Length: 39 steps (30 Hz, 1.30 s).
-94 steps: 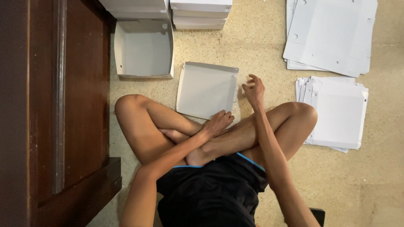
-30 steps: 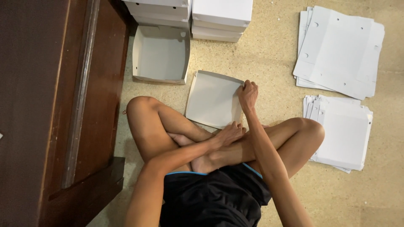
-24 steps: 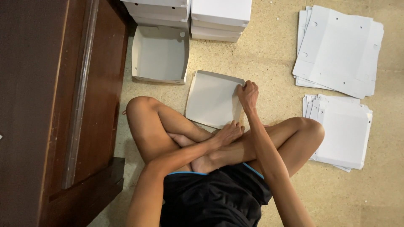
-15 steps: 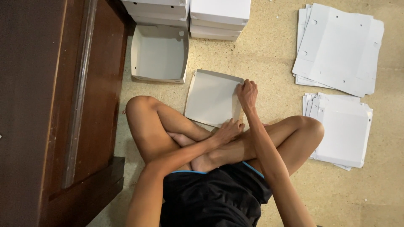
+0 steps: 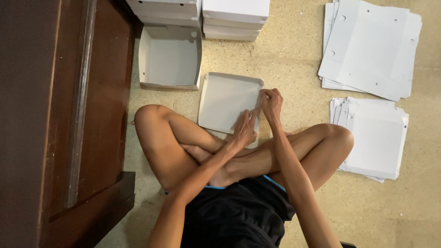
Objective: The person folds flat cardboard sheets into boxes, tucking the tabs to secure the shape, and stacks the completed boxes into piles on the floor.
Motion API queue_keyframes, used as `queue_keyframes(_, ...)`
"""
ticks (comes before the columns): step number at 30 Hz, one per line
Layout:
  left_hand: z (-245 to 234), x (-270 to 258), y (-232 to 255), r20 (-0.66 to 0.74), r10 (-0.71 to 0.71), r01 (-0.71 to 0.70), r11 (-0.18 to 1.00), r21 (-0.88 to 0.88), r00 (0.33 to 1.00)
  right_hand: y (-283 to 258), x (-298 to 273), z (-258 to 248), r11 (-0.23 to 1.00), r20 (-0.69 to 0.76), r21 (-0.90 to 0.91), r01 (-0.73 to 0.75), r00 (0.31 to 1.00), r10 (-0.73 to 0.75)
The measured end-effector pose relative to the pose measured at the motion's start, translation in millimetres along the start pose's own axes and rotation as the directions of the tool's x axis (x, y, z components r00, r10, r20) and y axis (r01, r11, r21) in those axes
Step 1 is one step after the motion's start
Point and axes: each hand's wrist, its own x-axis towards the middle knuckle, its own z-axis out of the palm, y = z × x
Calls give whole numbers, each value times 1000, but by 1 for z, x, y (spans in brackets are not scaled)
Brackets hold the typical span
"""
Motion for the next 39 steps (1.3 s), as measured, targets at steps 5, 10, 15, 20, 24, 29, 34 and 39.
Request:
queue_keyframes(5,-14,15,1,-26,87,-78,964,255,996,-9,-8,-5,997,-15,-16,-71,997,71)
queue_keyframes(10,43,34,-50,-16,107,-93,921,377,994,-1,-29,-2,981,-16,-174,-89,996,87)
queue_keyframes(15,13,26,-42,-99,132,-142,985,-102,986,-19,-68,-19,919,189,-262,-295,918,348)
queue_keyframes(20,29,16,-53,-40,73,-80,969,-233,997,22,-94,-9,927,374,-213,-309,851,369)
queue_keyframes(24,12,14,-47,-37,-67,51,943,-329,997,4,-95,-8,915,437,-51,-399,815,380)
queue_keyframes(29,1,17,-50,-57,-136,92,872,-481,989,-36,-94,-22,852,432,163,-498,812,392)
queue_keyframes(34,-26,22,-51,-64,-80,28,817,-577,995,-66,-87,-36,664,461,399,-633,764,451)
queue_keyframes(39,-47,15,-36,-132,-107,-2,769,-639,985,-89,-85,-48,600,454,513,-615,787,418)
